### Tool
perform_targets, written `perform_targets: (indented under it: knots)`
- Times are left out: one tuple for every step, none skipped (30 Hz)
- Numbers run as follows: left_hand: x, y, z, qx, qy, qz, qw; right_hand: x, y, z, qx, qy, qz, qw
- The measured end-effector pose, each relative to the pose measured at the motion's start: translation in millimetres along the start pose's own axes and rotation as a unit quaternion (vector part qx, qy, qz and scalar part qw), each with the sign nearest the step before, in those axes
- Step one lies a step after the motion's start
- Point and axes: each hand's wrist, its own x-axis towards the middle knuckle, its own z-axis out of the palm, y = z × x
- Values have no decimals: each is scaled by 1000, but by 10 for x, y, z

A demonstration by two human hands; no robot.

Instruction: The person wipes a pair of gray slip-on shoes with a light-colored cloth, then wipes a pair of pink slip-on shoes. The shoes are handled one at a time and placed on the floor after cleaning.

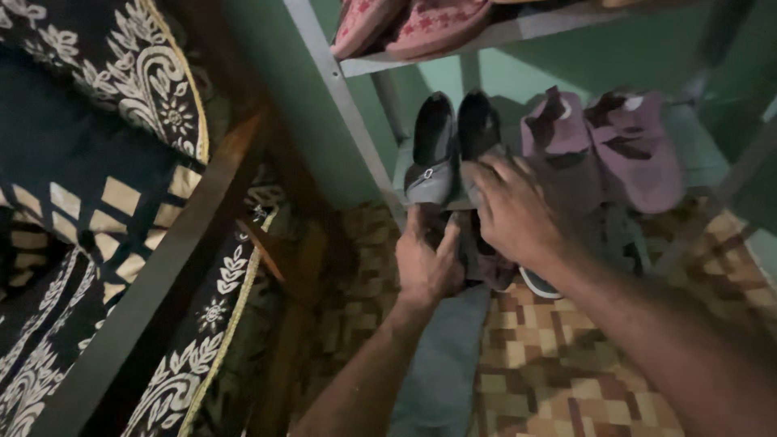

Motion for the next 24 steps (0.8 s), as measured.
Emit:
perform_targets:
  knots:
    - [8, -27, -4, 1, -7, -28, 1000, -29, -59, 3, 4, 3, -13, 1000]
    - [-7, -53, -4, 2, -16, -57, 998, -78, -120, 2, 8, 5, -23, 1000]
    - [-35, -82, -3, 3, -26, -86, 996, -125, -178, 3, 11, 8, -34, 999]
    - [-66, -116, 8, 2, -21, -75, 997, -164, -235, 7, 15, 0, -38, 999]
    - [-93, -161, 30, 1, -16, -65, 998, -200, -290, 16, 20, -8, -43, 999]
    - [-142, -222, 32, 1, -10, -58, 998, -247, -348, 31, 26, -19, -48, 998]
    - [-191, -297, 22, 11, -8, -62, 998, -297, -394, 43, 36, -50, -36, 997]
    - [-233, -386, 8, 21, -6, -64, 998, -344, -430, 59, 45, -80, -26, 995]
    - [-277, -487, -7, 30, -3, -66, 997, -385, -464, 88, 53, -110, -16, 992]
    - [-334, -601, -29, 58, -24, -88, 994, -417, -487, 130, 52, -116, -28, 992]
    - [-412, -730, -53, 87, -45, -109, 989, -443, -496, 171, 50, -121, -39, 991]
    - [-488, -882, -73, 113, -67, -129, 983, -467, -507, 218, 47, -125, -50, 990]
    - [-572, -1062, -101, 138, -90, -140, 976, -490, -532, 275, 45, -141, -39, 988]
    - [-672, -1259, -95, 159, -114, -152, 969, -507, -538, 318, 38, -158, -27, 986]
    - [-785, -1478, -87, 179, -137, -163, 960, -524, -543, 356, 32, -174, -16, 984]
    - [-899, -1717, -87, 205, -177, -128, 954, -542, -545, 383, 25, -193, -13, 981]
    - [-1027, -1963, -102, 229, -216, -92, 945, -561, -548, 405, 18, -211, -11, 977]
    - [-1205, -2193, -103, 253, -256, -58, 931, -588, -545, 416, 12, -231, -7, 973]
    - [-1423, -2389, -44, 253, -311, -126, 908, -604, -535, 424, 7, -234, -7, 972]
    - [-1634, -2575, -3, 253, -362, -191, 877, -603, -537, 447, 3, -234, -8, 972]
    - [-1846, -2748, -5, 281, -403, -142, 859, -604, -539, 461, -1, -235, -8, 972]
    - [-2070, -2892, 13, 306, -443, -91, 838, -611, -532, 459, -11, -263, 0, 965]
    - [-2287, -3022, 29, 329, -480, -39, 813, -619, -532, 461, -22, -292, 8, 956]
    - [-2468, -3151, 43, 351, -513, 13, 783, -623, -525, 469, -32, -319, 14, 947]
